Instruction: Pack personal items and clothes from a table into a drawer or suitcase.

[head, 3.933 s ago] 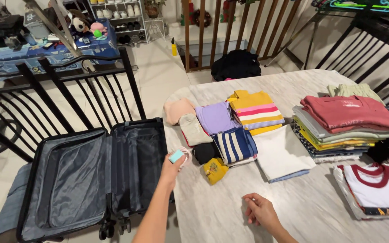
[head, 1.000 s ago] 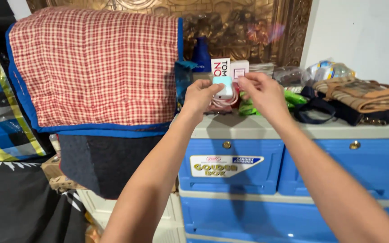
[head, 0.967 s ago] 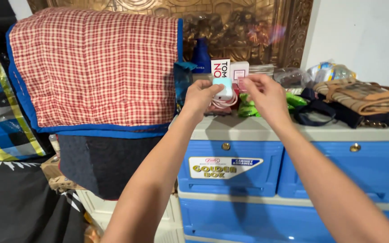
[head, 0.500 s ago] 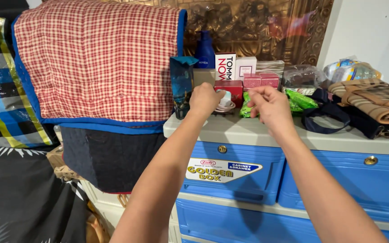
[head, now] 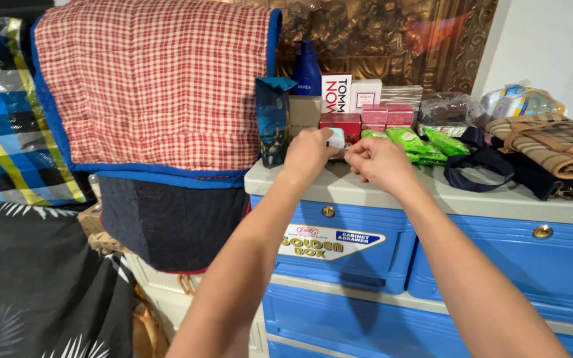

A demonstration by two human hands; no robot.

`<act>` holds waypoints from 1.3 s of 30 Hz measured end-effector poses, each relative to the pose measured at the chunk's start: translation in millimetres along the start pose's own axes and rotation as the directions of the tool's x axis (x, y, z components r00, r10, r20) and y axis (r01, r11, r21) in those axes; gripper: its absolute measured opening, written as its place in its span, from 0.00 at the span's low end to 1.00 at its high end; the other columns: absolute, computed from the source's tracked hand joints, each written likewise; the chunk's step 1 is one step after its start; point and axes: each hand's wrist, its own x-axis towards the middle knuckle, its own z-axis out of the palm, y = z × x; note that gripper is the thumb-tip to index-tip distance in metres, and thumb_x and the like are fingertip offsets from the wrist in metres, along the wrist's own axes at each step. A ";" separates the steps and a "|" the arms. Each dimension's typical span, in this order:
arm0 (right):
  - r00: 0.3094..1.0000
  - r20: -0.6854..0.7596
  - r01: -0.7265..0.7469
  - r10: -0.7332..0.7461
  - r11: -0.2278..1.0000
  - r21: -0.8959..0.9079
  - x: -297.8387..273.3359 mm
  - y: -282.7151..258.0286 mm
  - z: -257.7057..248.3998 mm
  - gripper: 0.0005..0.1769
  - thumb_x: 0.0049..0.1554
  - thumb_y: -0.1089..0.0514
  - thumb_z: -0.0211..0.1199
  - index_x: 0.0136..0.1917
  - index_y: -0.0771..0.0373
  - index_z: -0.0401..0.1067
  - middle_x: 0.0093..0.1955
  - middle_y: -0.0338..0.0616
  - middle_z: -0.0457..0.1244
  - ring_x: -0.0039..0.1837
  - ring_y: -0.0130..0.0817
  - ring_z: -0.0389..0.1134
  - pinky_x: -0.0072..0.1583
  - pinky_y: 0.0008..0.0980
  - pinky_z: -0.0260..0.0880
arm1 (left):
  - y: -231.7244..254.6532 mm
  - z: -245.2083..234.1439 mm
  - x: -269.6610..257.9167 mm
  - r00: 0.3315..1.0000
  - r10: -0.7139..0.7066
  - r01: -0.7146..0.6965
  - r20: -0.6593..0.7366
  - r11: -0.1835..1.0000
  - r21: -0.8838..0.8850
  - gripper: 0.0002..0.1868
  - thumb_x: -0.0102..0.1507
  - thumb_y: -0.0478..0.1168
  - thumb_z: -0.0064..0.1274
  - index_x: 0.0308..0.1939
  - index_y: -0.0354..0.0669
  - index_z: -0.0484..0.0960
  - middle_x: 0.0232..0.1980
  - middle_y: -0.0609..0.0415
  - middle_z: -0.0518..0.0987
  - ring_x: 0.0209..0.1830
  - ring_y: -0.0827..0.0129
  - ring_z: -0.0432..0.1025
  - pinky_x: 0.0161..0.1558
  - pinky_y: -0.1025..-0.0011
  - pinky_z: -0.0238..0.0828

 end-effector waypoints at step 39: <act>0.921 0.152 0.345 -0.360 0.932 0.112 -326.2 21.7 256.9 0.08 0.56 0.59 0.66 0.48 0.62 0.80 0.50 0.48 0.71 0.54 0.46 0.73 0.55 0.39 0.72 | 20.6 -89.7 -548.5 0.657 -0.710 0.710 0.254 0.469 -0.525 0.10 0.66 0.39 0.56 0.46 0.37 0.86 0.32 0.51 0.83 0.28 0.75 0.74 0.33 0.75 0.73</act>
